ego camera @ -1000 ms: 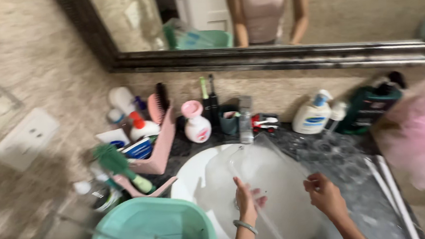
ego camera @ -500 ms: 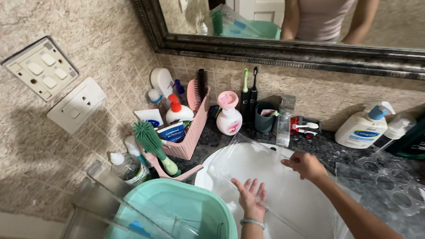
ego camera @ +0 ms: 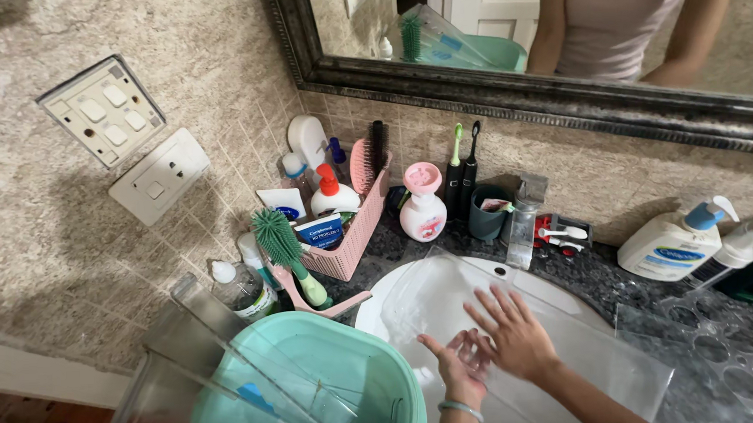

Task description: The person washes a clear plastic tray in a bathroom sink using a brush and running water. They scrub both sides of the tray and rinse it under the faucet.

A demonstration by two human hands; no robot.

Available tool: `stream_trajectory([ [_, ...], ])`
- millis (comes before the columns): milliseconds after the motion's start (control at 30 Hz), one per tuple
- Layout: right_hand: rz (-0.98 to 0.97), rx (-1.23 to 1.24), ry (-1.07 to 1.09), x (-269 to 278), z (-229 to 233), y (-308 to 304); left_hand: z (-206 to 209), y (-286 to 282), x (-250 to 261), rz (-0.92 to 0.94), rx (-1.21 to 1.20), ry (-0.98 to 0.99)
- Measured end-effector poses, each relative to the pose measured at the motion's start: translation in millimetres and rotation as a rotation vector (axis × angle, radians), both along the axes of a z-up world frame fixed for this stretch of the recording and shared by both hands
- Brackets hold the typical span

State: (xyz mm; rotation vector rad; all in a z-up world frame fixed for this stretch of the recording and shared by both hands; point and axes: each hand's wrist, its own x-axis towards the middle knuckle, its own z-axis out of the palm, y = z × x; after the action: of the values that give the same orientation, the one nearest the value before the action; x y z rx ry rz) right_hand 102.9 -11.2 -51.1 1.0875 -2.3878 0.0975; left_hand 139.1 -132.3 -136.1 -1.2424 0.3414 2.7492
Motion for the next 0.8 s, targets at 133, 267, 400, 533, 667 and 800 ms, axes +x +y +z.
stream_trajectory([
  [133, 0.097, -0.114, 0.096, -44, -14, -57, 7, 18, 4, 0.111, 0.097, 0.076],
  [267, 0.094, 0.455, -0.469, -19, -11, -71, 20, 21, 12, 0.134, 0.075, 0.079],
  [400, 0.284, 0.314, -0.344, 13, 10, 1, 1, 7, 5, 0.076, 0.019, 0.119],
  [533, 0.320, 0.168, 0.001, 41, 44, 86, 28, -12, 16, 0.091, 0.024, -0.066],
  [667, 0.064, 0.134, -0.029, 38, 57, 117, 70, -9, 25, 0.209, -0.051, -0.131],
  [800, -0.116, 0.109, -0.016, 24, 32, 103, 80, -17, 12, 0.290, -0.095, -0.059],
])
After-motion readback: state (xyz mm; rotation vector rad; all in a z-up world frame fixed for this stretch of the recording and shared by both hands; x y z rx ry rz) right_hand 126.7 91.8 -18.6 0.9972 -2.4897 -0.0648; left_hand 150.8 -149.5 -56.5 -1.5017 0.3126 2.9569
